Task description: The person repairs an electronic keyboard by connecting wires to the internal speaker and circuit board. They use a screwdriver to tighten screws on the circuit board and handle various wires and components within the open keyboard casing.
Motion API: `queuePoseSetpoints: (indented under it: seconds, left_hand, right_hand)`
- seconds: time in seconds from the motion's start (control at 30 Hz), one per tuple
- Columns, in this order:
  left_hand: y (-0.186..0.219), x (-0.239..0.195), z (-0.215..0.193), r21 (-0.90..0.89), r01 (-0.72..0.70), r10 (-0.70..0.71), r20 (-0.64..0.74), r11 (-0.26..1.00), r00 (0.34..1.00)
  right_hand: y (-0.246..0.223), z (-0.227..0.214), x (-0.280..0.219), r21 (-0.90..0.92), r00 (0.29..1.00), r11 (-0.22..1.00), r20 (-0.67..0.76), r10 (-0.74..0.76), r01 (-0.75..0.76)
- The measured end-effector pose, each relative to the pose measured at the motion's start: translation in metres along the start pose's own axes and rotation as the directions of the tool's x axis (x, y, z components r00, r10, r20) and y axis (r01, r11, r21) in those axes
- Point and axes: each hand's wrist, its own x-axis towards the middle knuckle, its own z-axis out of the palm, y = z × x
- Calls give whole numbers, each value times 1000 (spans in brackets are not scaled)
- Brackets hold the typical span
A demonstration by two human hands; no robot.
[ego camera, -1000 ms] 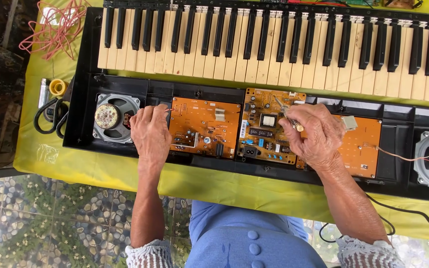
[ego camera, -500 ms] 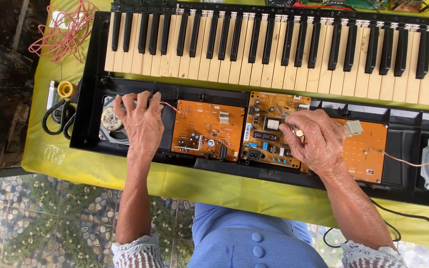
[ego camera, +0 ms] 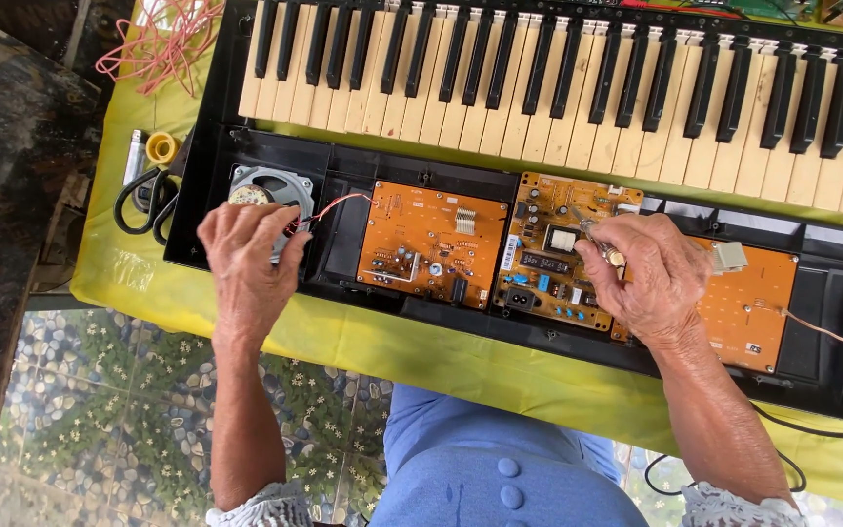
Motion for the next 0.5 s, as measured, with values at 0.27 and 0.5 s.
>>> queuePoseSetpoints:
  seconds: [0.27,0.5]
  left_hand:
    - [-26,3,49,44,-102,100,45,994,994]
    - [-49,17,61,228,-185,186,13,956,982]
  right_hand:
    - [0,1,2,-2,1000,1000,-4,-5,5]
    - [-3,1,6,-17,1000,1000,3,-1,1]
